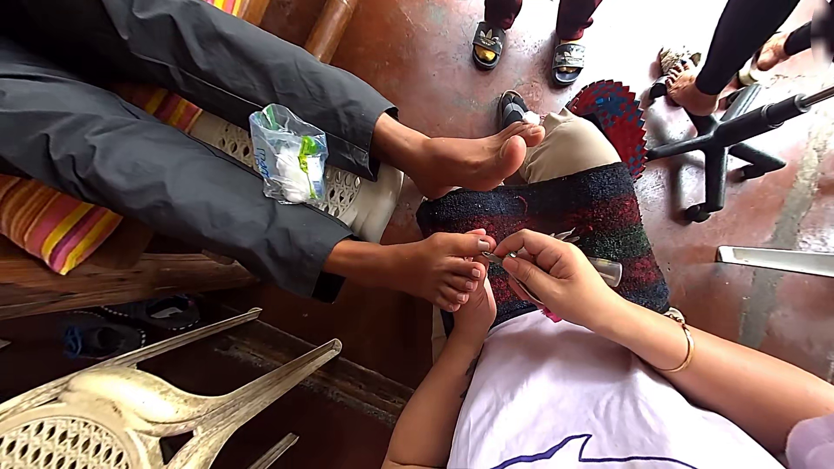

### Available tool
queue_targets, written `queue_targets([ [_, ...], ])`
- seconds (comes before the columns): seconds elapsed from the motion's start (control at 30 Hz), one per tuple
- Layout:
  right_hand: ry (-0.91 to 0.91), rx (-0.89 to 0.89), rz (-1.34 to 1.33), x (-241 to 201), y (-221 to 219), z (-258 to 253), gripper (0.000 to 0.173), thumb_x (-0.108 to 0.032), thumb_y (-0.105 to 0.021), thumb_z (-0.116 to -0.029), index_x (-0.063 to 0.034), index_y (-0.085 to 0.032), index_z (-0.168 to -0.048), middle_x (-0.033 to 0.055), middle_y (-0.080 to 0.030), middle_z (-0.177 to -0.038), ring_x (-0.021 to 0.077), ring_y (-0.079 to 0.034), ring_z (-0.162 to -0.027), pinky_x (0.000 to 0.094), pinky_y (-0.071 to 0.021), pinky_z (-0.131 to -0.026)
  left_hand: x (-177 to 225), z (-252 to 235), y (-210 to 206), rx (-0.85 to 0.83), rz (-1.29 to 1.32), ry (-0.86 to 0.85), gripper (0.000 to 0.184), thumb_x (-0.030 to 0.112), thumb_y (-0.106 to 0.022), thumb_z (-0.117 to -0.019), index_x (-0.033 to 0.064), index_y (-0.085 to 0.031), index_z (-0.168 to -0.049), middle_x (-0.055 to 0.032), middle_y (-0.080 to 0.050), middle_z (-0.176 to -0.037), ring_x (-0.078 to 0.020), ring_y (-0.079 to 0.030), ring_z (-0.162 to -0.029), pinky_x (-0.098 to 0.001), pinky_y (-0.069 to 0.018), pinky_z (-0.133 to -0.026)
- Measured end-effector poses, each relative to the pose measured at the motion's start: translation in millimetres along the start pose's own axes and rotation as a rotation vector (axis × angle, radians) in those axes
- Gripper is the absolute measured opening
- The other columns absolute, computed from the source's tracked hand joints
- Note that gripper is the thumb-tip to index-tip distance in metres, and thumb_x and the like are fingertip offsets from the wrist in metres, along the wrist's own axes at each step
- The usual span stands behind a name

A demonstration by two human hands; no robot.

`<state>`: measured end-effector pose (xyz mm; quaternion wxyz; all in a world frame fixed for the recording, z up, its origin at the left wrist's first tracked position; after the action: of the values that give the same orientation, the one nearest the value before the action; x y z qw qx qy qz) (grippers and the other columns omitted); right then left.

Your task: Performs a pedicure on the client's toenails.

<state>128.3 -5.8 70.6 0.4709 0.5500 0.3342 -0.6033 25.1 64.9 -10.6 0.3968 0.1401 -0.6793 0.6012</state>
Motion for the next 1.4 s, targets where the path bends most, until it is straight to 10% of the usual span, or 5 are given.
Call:
queue_targets([
  [0.37,0.359,0.077,-0.272,-30.5,3.7,-12.2,0.012,-0.015,-0.055,-0.1065,-0.0092,-0.059,-0.117,-0.0006,-0.064,-0.074,0.0044,-0.060,-0.058,0.0204,-0.0544,-0.053,-3.6,4.6,4.6,0.054,-0.061,0.057,0.010,0.008,-0.069,-0.0938,0.0154,-0.071,-0.088,0.0035,-0.069,-0.085,-0.0056,-0.067,-0.086,-0.0236,-0.0558,-0.085],
  [0.57,0.665,0.175,-0.075,-74.7,-19.6,-63.1,0.014,0.003,-0.056,-0.0990,0.0117,-0.057,-0.109,0.0061,-0.061,-0.073,0.0034,-0.055,-0.058,0.0184,-0.0482,-0.052,-1.7,7.0,6.6,0.087,-0.023,0.035,0.018,0.000,-0.071,-0.0887,0.0165,-0.072,-0.081,0.0041,-0.070,-0.082,-0.0041,-0.067,-0.085,-0.0223,-0.0560,-0.086],
  [0.9,0.042,-0.001,0.207,-21.7,12.3,-8.8,0.012,-0.017,-0.059,-0.1029,-0.0088,-0.067,-0.104,-0.0058,-0.058,-0.063,-0.0014,-0.051,-0.049,0.0144,-0.0431,-0.044,-2.9,2.0,2.5,0.003,-0.051,0.010,0.002,0.018,-0.076,-0.0903,0.0194,-0.074,-0.091,0.0053,-0.071,-0.092,-0.0053,-0.067,-0.092,-0.0243,-0.0553,-0.089],
  [1.4,0.105,-0.073,0.679,-45.2,-0.2,-11.7,0.016,-0.017,-0.056,-0.1020,-0.0094,-0.070,-0.101,-0.0060,-0.058,-0.066,-0.0013,-0.051,-0.056,0.0157,-0.0423,-0.051,-4.6,0.7,1.8,-0.032,-0.079,-0.006,0.005,0.014,-0.069,-0.0948,0.0166,-0.073,-0.092,0.0044,-0.070,-0.096,-0.0047,-0.065,-0.096,-0.0210,-0.0534,-0.088],
])
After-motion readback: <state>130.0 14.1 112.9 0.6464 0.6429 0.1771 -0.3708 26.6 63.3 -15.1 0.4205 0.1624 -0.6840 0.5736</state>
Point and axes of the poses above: each hand's wrist, its own z-axis away from the middle knuckle, its own y-axis out of the back of the hand, x = y × z, the point moved 8 cm from there along -z, towards the middle knuckle
